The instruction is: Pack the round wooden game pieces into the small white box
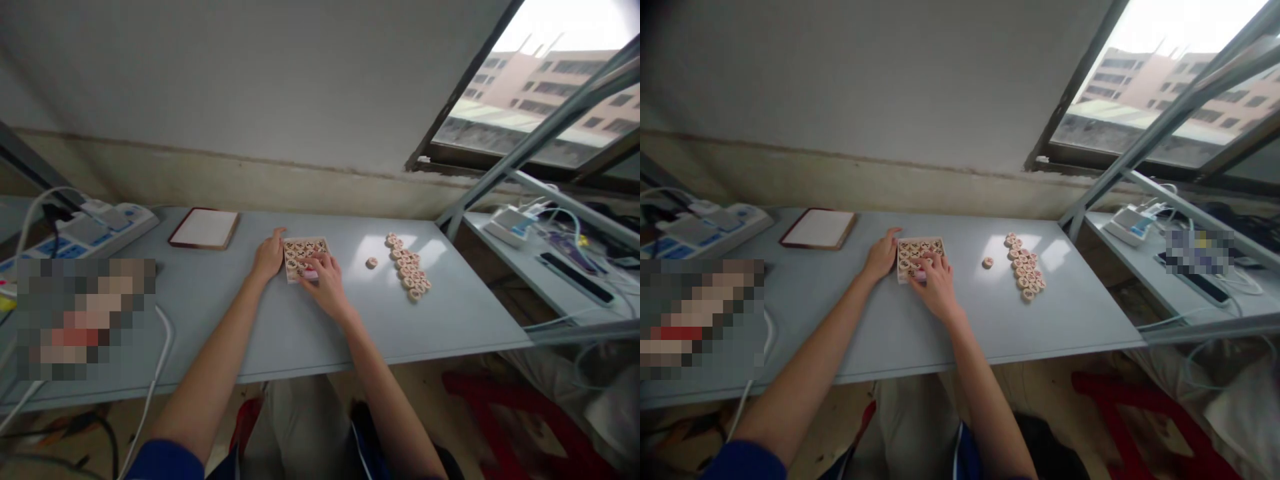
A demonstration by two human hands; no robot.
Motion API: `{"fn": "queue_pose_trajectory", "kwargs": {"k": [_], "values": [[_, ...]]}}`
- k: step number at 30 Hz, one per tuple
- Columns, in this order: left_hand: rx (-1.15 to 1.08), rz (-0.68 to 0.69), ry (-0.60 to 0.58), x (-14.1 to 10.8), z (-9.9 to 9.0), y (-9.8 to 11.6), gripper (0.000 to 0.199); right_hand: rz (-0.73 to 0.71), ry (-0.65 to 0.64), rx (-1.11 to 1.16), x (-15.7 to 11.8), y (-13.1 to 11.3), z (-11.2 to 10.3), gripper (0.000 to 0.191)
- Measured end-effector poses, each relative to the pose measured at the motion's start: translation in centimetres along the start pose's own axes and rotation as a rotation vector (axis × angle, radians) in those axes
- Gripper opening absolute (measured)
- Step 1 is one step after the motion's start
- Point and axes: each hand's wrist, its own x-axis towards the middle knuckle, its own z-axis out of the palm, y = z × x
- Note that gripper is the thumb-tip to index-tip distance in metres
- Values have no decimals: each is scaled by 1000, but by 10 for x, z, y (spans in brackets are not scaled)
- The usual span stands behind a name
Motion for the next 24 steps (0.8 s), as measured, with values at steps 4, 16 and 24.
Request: {"fn": "queue_pose_trajectory", "kwargs": {"k": [4, 16, 24], "values": [[80, 6, 18, -1, 0, 3, 38, 35, 30, -103, -2, 0, -6, 20], [155, 8, 25, -4, -2, 8, 42, 97, 251, -390, -15, 15, -35, 23], [218, 26, 31, -3, -2, 8, 39, 443, 264, -742, -101, 110, -93, 33]]}}
